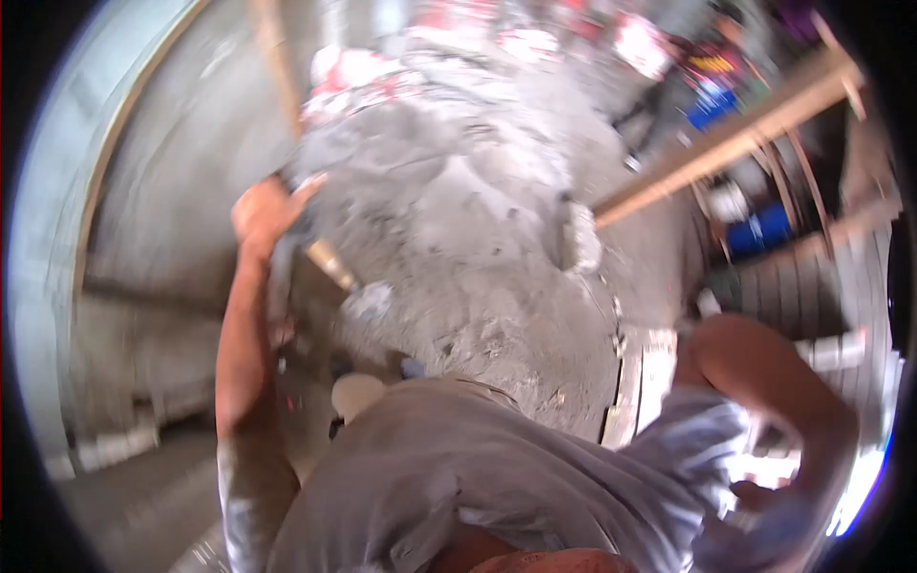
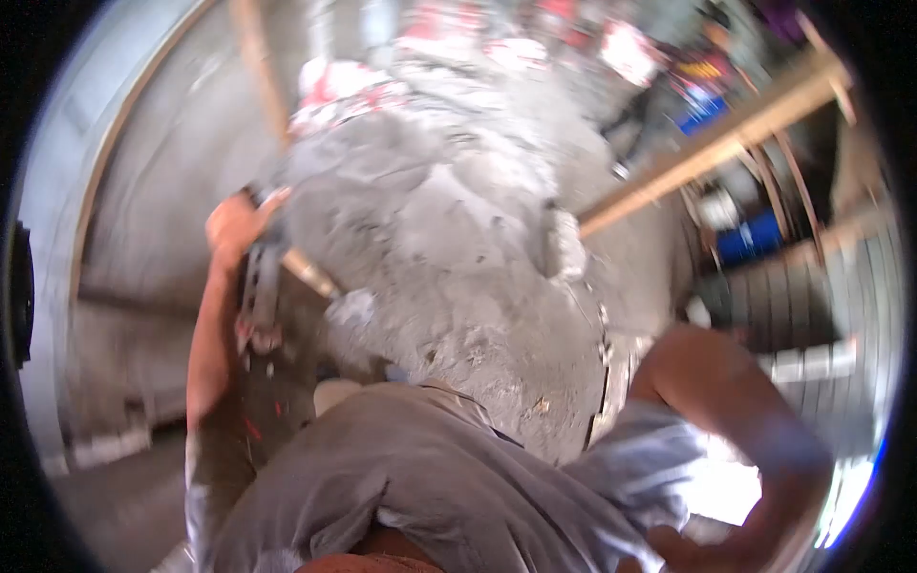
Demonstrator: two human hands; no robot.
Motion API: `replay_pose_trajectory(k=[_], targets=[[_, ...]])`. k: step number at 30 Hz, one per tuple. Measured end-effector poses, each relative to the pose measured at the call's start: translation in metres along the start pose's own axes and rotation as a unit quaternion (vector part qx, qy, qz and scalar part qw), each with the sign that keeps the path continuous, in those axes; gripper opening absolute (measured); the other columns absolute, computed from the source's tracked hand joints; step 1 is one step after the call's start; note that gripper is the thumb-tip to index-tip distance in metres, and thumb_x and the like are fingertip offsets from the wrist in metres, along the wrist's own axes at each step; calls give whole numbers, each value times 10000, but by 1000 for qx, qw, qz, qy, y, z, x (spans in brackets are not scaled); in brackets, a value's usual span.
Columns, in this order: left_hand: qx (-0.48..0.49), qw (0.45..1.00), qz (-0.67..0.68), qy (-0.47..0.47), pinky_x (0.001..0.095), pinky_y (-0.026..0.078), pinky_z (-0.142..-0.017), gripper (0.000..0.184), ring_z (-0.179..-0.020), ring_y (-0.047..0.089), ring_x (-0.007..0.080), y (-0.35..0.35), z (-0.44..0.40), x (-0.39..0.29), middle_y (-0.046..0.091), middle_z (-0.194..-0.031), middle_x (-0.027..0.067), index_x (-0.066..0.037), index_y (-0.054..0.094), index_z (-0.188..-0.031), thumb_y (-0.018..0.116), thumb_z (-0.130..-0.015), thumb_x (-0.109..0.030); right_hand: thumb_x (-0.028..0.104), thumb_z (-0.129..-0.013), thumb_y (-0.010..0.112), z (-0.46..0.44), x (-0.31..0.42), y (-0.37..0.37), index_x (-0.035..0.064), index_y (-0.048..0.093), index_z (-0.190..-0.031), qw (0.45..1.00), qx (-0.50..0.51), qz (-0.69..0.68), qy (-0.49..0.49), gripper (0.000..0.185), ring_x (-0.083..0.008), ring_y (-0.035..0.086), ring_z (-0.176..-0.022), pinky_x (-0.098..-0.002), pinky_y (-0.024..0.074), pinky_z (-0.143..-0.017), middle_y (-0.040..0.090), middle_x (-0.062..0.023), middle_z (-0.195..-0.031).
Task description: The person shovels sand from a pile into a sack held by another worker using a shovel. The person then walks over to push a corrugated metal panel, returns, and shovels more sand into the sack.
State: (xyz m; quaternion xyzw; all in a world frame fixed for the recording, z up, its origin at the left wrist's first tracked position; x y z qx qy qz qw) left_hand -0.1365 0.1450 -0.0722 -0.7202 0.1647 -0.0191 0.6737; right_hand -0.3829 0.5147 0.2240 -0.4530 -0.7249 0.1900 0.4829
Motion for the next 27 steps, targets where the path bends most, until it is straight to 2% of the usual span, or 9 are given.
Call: replay_pose_trajectory(k=[4, 7, 9, 10, 12, 13, 15, 21, 27], targets=[[-79, 996, -2, 33, 451, 500, -783, 756, -905, 648, 383, -1, 10, -14, 683, -921, 208, -48, 693, -965, 533, -751, -755, 322, -875, 639, 74, -29, 15, 11, 600, -1181, 972, -119, -104, 171, 438, -227, 683, -800, -360, 534, -671, 694, -182, -924], [-42, 998, 15, 37, 482, 484, -783, 706, -895, 635, 411, 5, 5, -15, 675, -943, 217, -67, 684, -1014, 550, -773, -716, 374, -867, 633, 157, -108, 56, 46, 551, -1257, 810, -256, 41, 525, 516, -277, 682, -825, -410, 534, -706, 693, -168, -886], [-48, 997, 3, 64, 493, 478, -762, 670, -865, 633, 415, 10, 2, -15, 678, -895, 202, -75, 681, -985, 545, -792, -701, 381, -781, 701, 263, -183, 151, 86, 612, -1206, 567, -48, 328, 754, 525, -324, 662, -911, -437, 513, -800, 699, -158, -939], [-46, 996, -1, 80, 493, 478, -762, 670, -865, 633, 415, 11, 4, -15, 678, -895, 202, -75, 681, -985, 545, -792, -701, 409, -755, 717, 298, -191, 176, 65, 658, -1070, 534, 107, 151, 825, 470, -327, 637, -984, -433, 502, -853, 681, -148, -1002], [-53, 995, -1, 82, 497, 473, -740, 657, -840, 628, 414, 10, 3, -21, 675, -853, 190, -67, 670, -935, 530, -810, -696, 455, -769, 702, 384, -196, 261, 49, 696, -937, 624, -5, 37, 781, 439, -331, 643, -945, -445, 504, -780, 688, -143, -966], [-52, 995, 3, 88, 492, 473, -728, 662, -832, 625, 410, 9, 4, -24, 672, -840, 188, -67, 659, -902, 514, -813, -707, 472, -794, 682, 382, -173, 269, 33, 687, -954, 542, -63, -153, 824, 467, -341, 640, -927, -439, 504, -759, 678, -169, -979], [-55, 995, -6, 89, 487, 474, -728, 666, -830, 625, 407, 13, -2, -27, 672, -840, 187, -67, 659, -901, 510, -813, -710, 469, -787, 689, 443, -160, 354, 7, 676, -955, 561, -54, 0, 826, 492, -336, 659, -842, -451, 511, -741, 681, -200, -859], [-57, 994, -11, 89, 483, 476, -737, 682, -833, 626, 405, 18, -10, -36, 673, -844, 186, -68, 658, -911, 497, -811, -723, 409, -765, 692, 475, -64, 471, 3, 703, -930, 290, -152, -245, 913, 439, -278, 694, -748, -403, 553, -703, 711, -135, -871], [-57, 995, -14, 81, 491, 477, -743, 693, -845, 629, 408, 14, -7, -48, 676, -852, 192, -72, 661, -913, 501, -797, -736, 365, -740, 722, 467, -34, 497, 1, 712, -868, 236, -194, -233, 923, 386, -241, 686, -734, -402, 539, -673, 712, -123, -831]])
Point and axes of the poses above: each hand's wrist, its own z-axis away from the middle knuckle, its own y-axis out of the palm, x = y × z, the point moved 1 cm from there along -z, towards the middle knuckle
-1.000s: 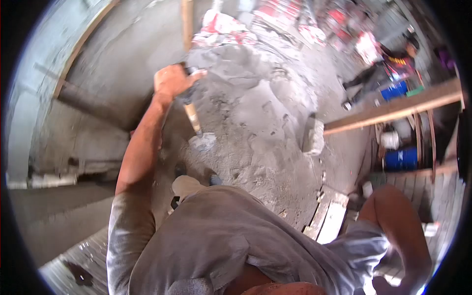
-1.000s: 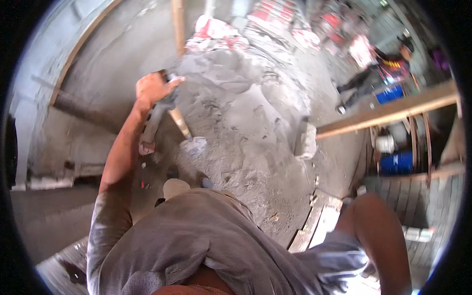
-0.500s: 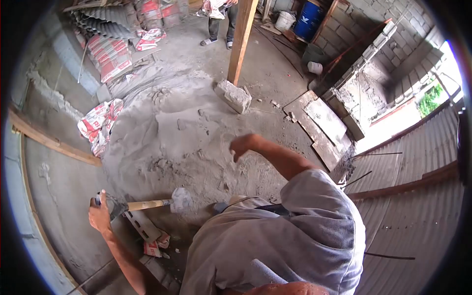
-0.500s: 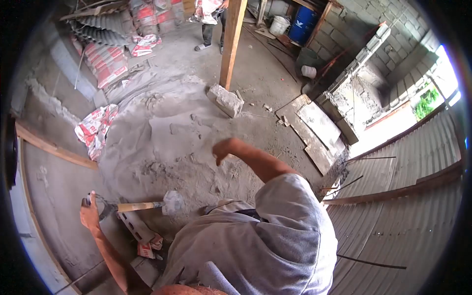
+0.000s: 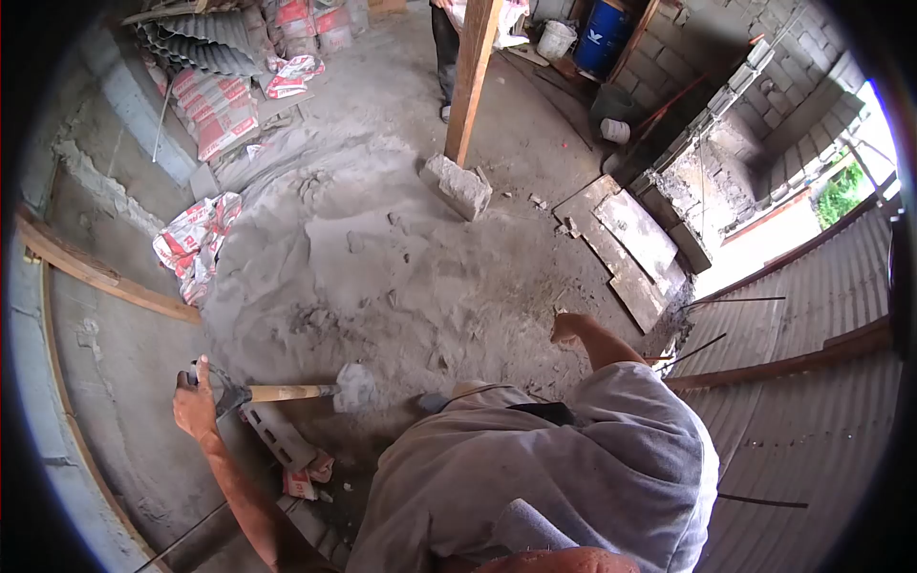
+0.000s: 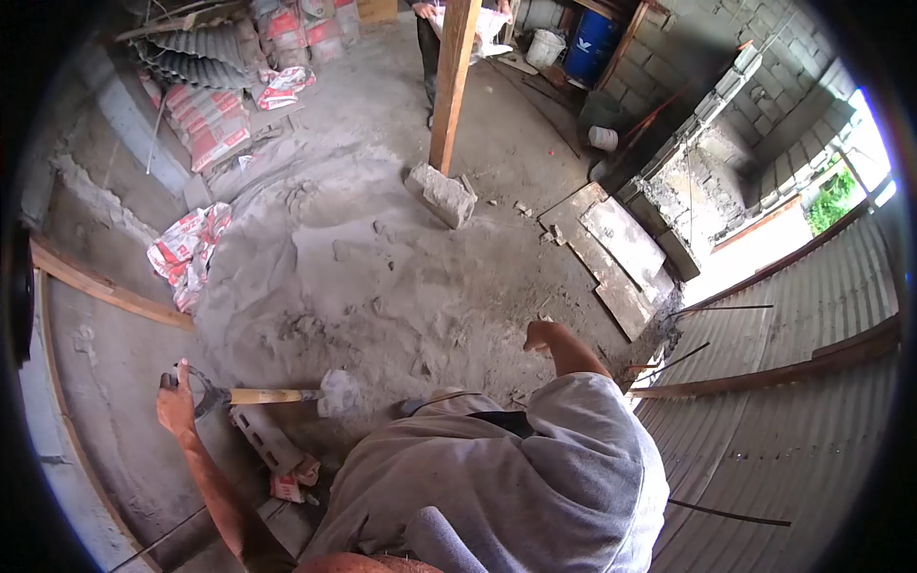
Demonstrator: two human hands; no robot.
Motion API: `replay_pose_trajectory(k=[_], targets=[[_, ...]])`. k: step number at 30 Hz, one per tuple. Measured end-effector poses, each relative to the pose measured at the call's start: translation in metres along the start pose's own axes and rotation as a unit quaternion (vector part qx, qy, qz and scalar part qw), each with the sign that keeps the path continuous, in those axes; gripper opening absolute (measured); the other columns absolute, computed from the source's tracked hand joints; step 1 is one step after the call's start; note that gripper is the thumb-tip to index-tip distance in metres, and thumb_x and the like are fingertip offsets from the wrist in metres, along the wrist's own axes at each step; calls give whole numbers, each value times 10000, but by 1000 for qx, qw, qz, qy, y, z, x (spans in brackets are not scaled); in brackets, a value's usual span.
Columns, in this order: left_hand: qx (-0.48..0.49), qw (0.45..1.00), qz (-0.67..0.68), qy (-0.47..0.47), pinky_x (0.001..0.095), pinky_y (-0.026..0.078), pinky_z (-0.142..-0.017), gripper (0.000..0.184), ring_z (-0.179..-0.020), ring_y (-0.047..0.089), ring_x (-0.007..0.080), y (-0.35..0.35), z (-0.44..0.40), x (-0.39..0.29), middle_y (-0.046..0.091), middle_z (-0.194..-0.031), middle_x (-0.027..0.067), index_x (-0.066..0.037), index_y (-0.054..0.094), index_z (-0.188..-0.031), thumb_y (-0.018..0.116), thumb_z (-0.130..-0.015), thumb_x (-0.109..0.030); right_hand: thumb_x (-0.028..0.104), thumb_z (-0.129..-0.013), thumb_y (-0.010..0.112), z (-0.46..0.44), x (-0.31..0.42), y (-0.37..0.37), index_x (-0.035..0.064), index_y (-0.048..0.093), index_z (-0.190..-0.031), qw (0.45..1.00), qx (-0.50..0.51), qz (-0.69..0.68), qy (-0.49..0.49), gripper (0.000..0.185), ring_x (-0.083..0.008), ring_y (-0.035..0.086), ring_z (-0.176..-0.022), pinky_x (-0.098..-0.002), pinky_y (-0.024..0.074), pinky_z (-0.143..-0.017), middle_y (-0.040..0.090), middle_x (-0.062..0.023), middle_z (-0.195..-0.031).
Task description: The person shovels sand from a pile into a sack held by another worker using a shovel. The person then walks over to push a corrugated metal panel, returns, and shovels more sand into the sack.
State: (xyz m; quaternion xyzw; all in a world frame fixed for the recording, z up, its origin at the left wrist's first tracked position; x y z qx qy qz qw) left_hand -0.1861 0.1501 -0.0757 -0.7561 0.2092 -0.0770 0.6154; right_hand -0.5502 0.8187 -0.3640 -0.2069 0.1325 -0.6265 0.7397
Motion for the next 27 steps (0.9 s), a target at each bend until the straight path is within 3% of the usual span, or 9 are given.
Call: replay_pose_trajectory(k=[6, 10, 12, 13, 16, 18, 22, 25, 27], targets=[[-8, 1000, 3, 6, 504, 484, -731, 667, -836, 635, 416, -6, 12, -4, 677, -850, 198, -85, 659, -909, 519, -790, -726, 376, -789, 644, 9, 62, -30, 45, 686, -992, 995, -17, 41, -90, 391, -264, 685, -795, -424, 558, -653, 700, -114, -861], [-47, 999, 3, -11, 499, 500, -717, 654, -811, 645, 417, -12, 27, 6, 676, -820, 201, -81, 666, -902, 557, -772, -713, 389, -783, 655, -14, 104, -41, 68, 688, -997, 977, -58, 93, -184, 387, -268, 677, -794, -435, 551, -667, 693, -123, -838], [-60, 998, -4, -22, 495, 504, -718, 657, -810, 648, 414, -16, 30, 13, 676, -813, 203, -75, 667, -903, 567, -767, -710, 404, -751, 680, -37, 118, -43, 34, 707, -965, 931, -184, 141, -282, 429, -304, 678, -833, -423, 527, -780, 705, -145, -852], [-55, 998, -3, -23, 488, 508, -719, 659, -807, 650, 409, -17, 32, 16, 676, -809, 202, -73, 670, -910, 572, -764, -708, 404, -751, 680, -38, 131, -47, 34, 707, -965, 926, -182, 150, -294, 429, -304, 678, -833, -423, 527, -780, 705, -145, -852], [-52, 998, 0, -35, 476, 513, -715, 660, -798, 654, 402, -24, 41, 26, 677, -800, 197, -70, 674, -918, 579, -762, -705, 403, -752, 683, -25, 155, -59, 58, 704, -991, 948, -122, 136, -260, 420, -317, 672, -881, -427, 523, -799, 702, -153, -903], [-60, 997, 3, -44, 467, 516, -703, 659, -782, 656, 395, -24, 47, 37, 677, -782, 187, -65, 674, -905, 585, -759, -702, 389, -799, 662, -12, 170, -65, 98, 681, -1002, 970, -48, 119, -205, 355, -239, 683, -771, -412, 562, -628, 699, -104, -850], [-62, 996, 0, -71, 467, 515, -701, 650, -782, 656, 395, -33, 57, 49, 678, -788, 188, -63, 672, -897, 588, -763, -694, 369, -809, 659, -14, 178, -64, 108, 680, -1006, 970, -24, 117, -211, 329, -220, 687, -783, -399, 566, -632, 700, -96, -869], [-67, 995, -4, -74, 469, 514, -696, 650, -780, 655, 399, -32, 60, 58, 678, -794, 194, -56, 676, -905, 588, -770, -685, 367, -788, 671, -5, 182, -64, 78, 725, -912, 963, -69, 131, -225, 318, -267, 692, -822, -421, 533, -742, 709, -129, -863], [-71, 995, -14, -73, 472, 512, -694, 654, -778, 653, 403, -29, 60, 63, 675, -791, 201, -43, 675, -904, 586, -777, -678, 372, -798, 661, -3, 182, -62, 86, 730, -913, 981, -44, 94, -165, 315, -270, 693, -827, -429, 537, -727, 716, -118, -868]])
Point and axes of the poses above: each hand's wrist, its own z-axis away from the middle knuckle, its own y-axis out of the palm, x = y × z, the point moved 1 cm from there along -z, towards the middle knuckle
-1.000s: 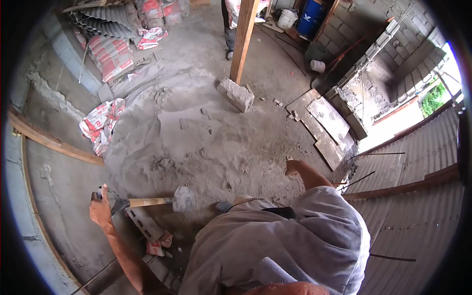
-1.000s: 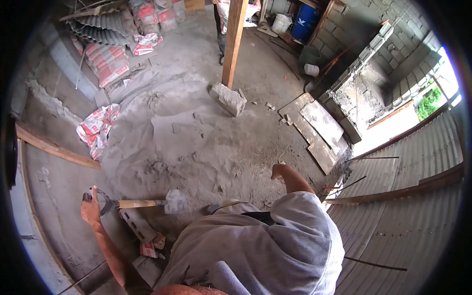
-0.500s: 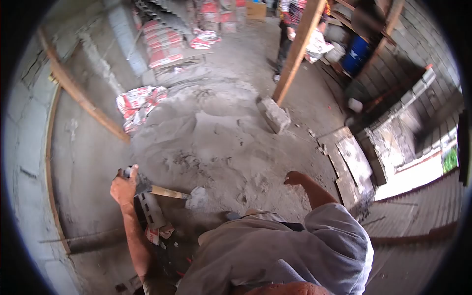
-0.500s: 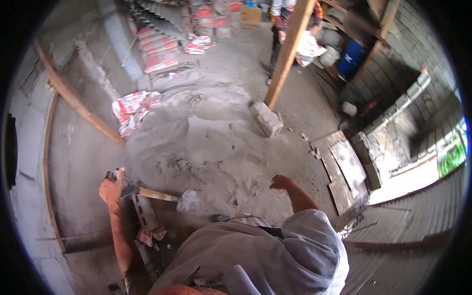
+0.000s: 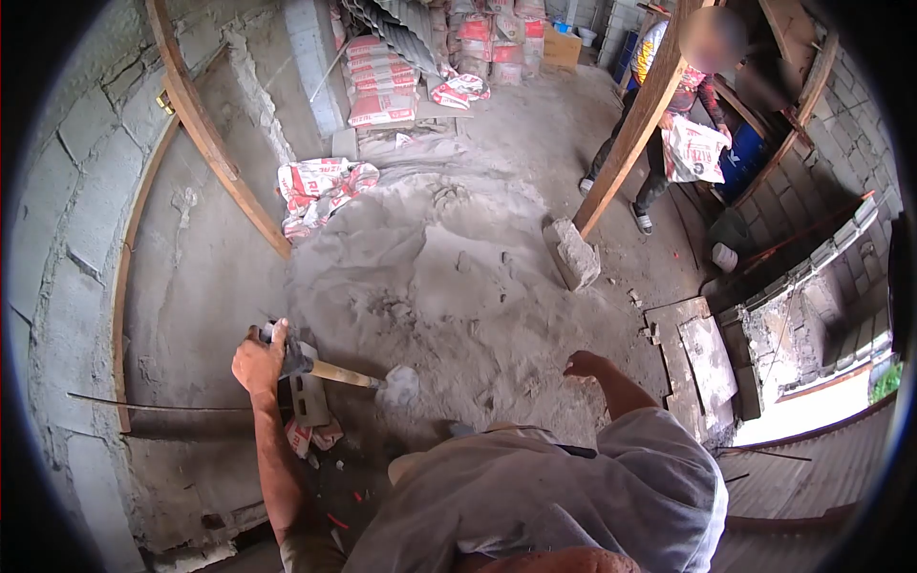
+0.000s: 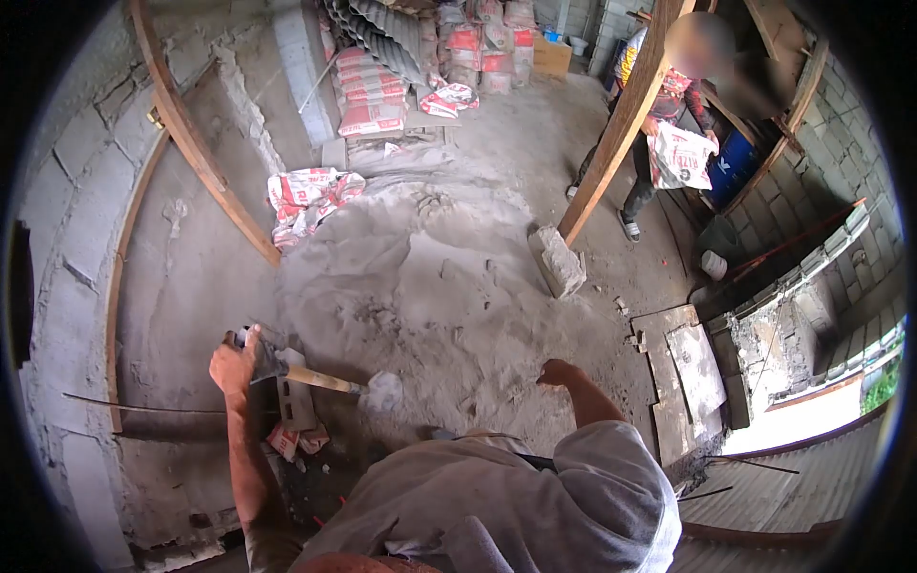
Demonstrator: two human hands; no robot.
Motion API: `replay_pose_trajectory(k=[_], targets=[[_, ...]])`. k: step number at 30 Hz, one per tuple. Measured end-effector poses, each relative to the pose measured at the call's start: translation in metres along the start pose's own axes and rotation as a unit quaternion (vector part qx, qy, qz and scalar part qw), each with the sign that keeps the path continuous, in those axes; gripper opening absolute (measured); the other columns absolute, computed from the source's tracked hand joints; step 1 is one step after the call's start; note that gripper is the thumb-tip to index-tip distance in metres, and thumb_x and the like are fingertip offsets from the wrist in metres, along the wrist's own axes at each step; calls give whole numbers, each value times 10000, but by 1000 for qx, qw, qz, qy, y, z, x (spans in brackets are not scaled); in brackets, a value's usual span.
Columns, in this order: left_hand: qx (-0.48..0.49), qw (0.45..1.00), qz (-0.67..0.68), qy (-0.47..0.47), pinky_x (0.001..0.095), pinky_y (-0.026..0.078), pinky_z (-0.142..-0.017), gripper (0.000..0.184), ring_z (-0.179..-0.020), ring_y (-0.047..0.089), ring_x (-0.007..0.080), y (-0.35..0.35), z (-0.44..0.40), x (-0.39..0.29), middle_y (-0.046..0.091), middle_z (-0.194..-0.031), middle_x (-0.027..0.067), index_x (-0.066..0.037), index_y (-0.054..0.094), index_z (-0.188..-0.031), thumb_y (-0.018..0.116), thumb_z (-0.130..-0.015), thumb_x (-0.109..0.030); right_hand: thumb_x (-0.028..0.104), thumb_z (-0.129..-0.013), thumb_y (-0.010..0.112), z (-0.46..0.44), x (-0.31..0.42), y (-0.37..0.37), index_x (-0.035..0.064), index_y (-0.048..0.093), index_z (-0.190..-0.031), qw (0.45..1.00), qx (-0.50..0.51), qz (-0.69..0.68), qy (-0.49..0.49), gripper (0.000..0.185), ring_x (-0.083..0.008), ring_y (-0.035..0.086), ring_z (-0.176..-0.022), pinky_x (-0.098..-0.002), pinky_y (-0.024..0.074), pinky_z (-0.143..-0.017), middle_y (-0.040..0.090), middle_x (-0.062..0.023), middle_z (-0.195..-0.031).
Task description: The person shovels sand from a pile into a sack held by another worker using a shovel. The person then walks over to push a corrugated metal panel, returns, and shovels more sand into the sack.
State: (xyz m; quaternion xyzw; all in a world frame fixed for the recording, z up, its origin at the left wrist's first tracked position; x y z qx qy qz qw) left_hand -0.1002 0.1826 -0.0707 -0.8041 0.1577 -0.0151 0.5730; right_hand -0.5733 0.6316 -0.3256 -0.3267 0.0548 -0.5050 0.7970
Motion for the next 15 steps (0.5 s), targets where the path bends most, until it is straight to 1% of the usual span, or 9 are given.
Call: replay_pose_trajectory(k=[3, 7, 10, 13, 15], targets=[[-11, 1000, 9, 8, 475, 511, -691, 660, -776, 652, 405, -4, 3, -4, 674, -792, 208, -33, 674, -905, 587, -780, -675, 371, -801, 654, -8, -9, 6, 90, 731, -919, 1000, 6, 21, -18, 314, -266, 695, -825, -430, 546, -714, 719, -119, -865], [-8, 1000, 17, 11, 476, 511, -689, 650, -770, 653, 405, -7, 5, -17, 674, -786, 205, -37, 674, -900, 593, -779, -670, 368, -795, 657, -4, -14, 12, 87, 729, -922, 1000, 9, -9, -7, 317, -260, 694, -831, -427, 543, -735, 720, -119, -882], [2, 1000, 24, 20, 475, 511, -686, 640, -759, 652, 403, -5, 4, -24, 674, -775, 197, -44, 677, -898, 603, -773, -668, 370, -786, 659, -9, -21, 18, 83, 731, -908, 1000, 9, 3, 6, 320, -249, 696, -829, -419, 538, -759, 721, -109, -859], [-11, 999, 18, 32, 473, 511, -683, 627, -752, 652, 402, 0, 2, -33, 673, -762, 189, -50, 677, -889, 614, -766, -662, 380, -777, 665, -8, -28, 20, 74, 731, -891, 1000, -11, 17, -16, 334, -243, 697, -825, -411, 537, -767, 722, -104, -837], [-4, 999, 21, 42, 467, 514, -671, 616, -738, 655, 397, -1, 2, -42, 672, -754, 190, -55, 681, -889, 622, -761, -655, 382, -774, 665, -7, -32, 21, 69, 730, -874, 1000, 3, 23, -10, 335, -241, 697, -823, -411, 540, -763, 722, -98, -822]])
Point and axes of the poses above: each hand's wrist, its own z-axis away from the middle knuckle, its own y-axis out of the palm, x = y × z, the point moved 1 cm from there along -z, towards the middle knuckle
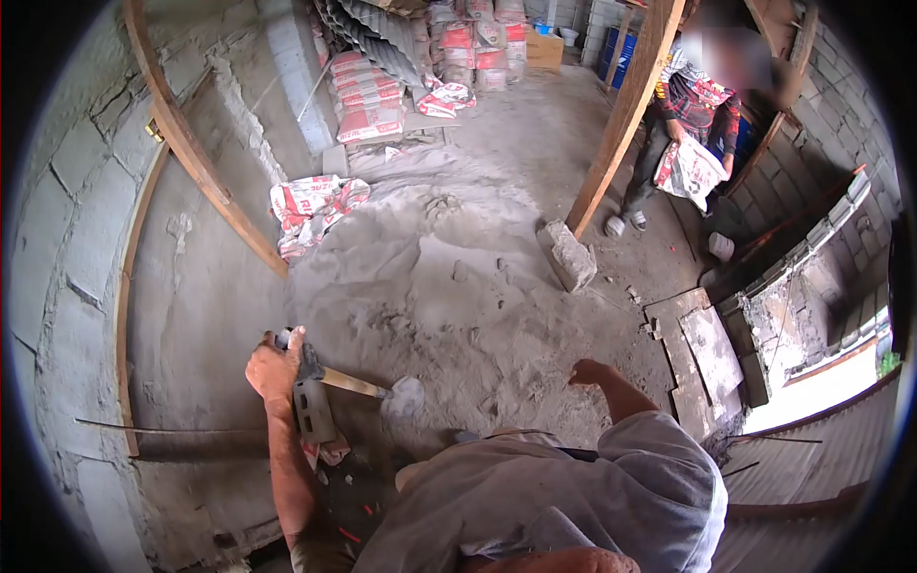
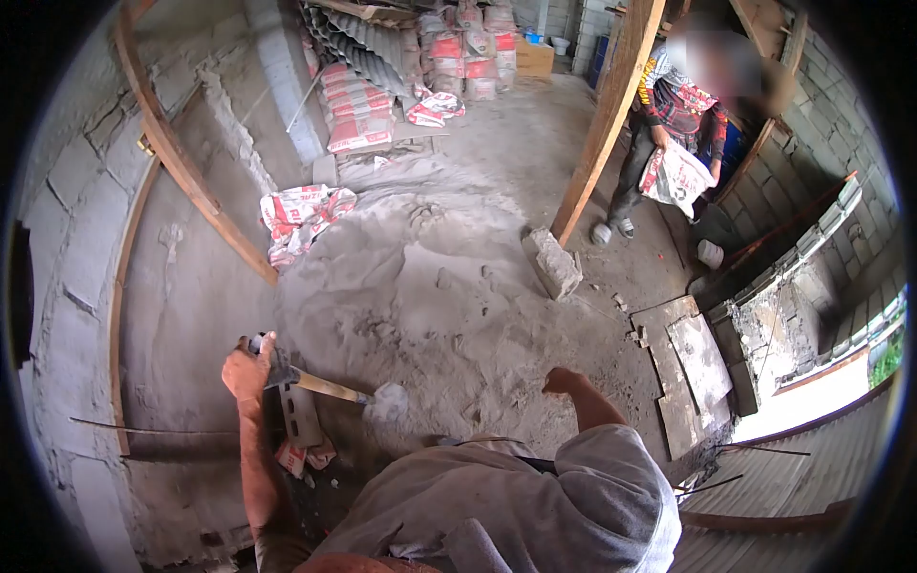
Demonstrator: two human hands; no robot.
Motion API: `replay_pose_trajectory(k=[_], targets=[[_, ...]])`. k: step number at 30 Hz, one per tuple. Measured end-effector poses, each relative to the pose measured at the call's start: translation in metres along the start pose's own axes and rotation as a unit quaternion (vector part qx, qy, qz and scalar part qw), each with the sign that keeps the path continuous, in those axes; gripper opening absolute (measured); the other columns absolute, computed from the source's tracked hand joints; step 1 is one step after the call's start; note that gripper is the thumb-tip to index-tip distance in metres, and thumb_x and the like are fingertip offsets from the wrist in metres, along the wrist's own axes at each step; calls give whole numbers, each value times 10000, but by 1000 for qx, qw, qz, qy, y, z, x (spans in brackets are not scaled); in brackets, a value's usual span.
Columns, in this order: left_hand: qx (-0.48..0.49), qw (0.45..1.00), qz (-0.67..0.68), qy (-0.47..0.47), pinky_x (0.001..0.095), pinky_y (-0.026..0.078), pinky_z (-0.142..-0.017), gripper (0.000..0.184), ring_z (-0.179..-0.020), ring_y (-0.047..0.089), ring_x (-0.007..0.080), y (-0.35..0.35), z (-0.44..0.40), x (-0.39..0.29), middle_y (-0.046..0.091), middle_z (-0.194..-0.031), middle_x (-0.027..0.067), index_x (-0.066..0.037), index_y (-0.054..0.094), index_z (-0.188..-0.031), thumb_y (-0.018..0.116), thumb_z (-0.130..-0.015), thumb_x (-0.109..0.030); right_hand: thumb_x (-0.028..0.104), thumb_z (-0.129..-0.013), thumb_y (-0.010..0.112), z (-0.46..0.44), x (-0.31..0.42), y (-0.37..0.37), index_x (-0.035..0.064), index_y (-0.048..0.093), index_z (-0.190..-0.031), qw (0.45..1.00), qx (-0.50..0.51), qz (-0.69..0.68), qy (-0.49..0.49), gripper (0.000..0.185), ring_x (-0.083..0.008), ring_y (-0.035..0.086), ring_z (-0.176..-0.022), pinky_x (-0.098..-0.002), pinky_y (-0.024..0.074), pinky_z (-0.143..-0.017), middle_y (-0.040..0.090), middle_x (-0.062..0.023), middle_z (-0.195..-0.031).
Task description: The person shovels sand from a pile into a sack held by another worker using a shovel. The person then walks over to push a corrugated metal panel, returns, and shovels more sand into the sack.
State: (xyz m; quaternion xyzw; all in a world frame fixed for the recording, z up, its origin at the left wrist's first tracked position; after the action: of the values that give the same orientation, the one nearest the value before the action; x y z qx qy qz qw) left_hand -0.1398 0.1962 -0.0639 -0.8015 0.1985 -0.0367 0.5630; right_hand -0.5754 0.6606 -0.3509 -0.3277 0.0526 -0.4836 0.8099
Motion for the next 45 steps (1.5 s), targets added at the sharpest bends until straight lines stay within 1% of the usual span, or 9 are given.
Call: replay_pose_trajectory(k=[10, 12, 15, 28, 34, 37, 41, 43, 45], targets=[[-19, 997, 4, 75, 459, 516, -621, 646, -670, 655, 381, 11, -5, -35, 665, -730, 195, -27, 676, -862, 604, -765, -662, 312, -762, 697, -4, -13, 5, 37, 713, -907, 998, 21, -58, 11, 311, -238, 713, -776, -368, 569, -689, 722, -106, -845], [-14, 997, 5, 71, 458, 515, -622, 644, -676, 656, 379, 13, -7, -38, 666, -731, 194, -28, 677, -865, 606, -765, -660, 299, -794, 689, -10, -15, 4, 77, 655, -1090, 998, 52, -2, 25, 371, -235, 705, -836, -403, 580, -649, 700, -98, -969], [-15, 997, 11, 70, 457, 515, -632, 641, -695, 657, 377, 12, -8, -40, 667, -734, 190, -29, 676, -863, 610, -765, -658, 294, -798, 682, -1, -12, 1, 88, 644, -1104, 999, 33, -29, 19, 371, -224, 704, -844, -398, 577, -660, 701, -94, -961], [4, 998, 2, 63, 446, 514, -651, 635, -723, 661, 364, 18, -20, -39, 676, -757, 174, -39, 675, -878, 591, -777, -661, 279, -805, 649, -13, -19, 10, 112, 677, -1025, 997, 58, -43, 10, 278, -206, 705, -794, -385, 577, -631, 708, -78, -879], [-3, 998, -10, 66, 427, 526, -659, 686, -734, 674, 343, 23, -21, -39, 684, -772, 170, -42, 688, -913, 558, -773, -700, 236, -796, 645, -20, -37, 19, 108, 692, -1020, 997, 34, 30, -62, 262, -200, 697, -746, -395, 588, -625, 708, -82, -863], [1, 998, -10, 66, 422, 530, -667, 719, -744, 679, 336, 25, -21, -38, 688, -780, 172, -35, 690, -960, 546, -772, -714, 219, -778, 641, -2, -28, 14, 83, 728, -937, 998, 49, -51, -2, 227, -222, 714, -768, -383, 582, -624, 720, -92, -868], [5, 998, -5, 62, 423, 530, -669, 727, -746, 679, 341, 24, -21, -36, 685, -771, 176, -32, 680, -973, 545, -770, -717, 206, -800, 634, -9, -30, 11, 81, 714, -980, 997, 53, -53, 6, 233, -240, 712, -770, -390, 587, -627, 719, -93, -870], [-5, 998, -3, 63, 437, 521, -651, 670, -721, 666, 362, 25, -22, -35, 675, -741, 178, -48, 682, -888, 572, -769, -698, 205, -804, 629, -14, -28, 8, 79, 714, -962, 997, 50, -60, 5, 219, -239, 710, -755, -391, 586, -623, 719, -94, -863], [-7, 998, -8, 59, 441, 519, -652, 673, -730, 666, 363, 25, -22, -34, 676, -747, 177, -48, 678, -878, 568, -769, -703, 250, -821, 636, -20, -24, 3, 91, 684, -1034, 998, 53, -35, 11, 270, -202, 696, -741, -376, 576, -586, 706, -68, -839]])
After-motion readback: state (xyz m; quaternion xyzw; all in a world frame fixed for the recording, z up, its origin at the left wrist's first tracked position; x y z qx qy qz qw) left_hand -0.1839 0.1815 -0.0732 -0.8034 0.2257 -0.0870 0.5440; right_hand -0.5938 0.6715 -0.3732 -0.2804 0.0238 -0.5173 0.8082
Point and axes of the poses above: each hand's wrist, its own z-axis away from the middle knuckle, its own y-axis out of the palm, x = y × z, the point moved 1 cm from there along -z, towards the middle knuckle
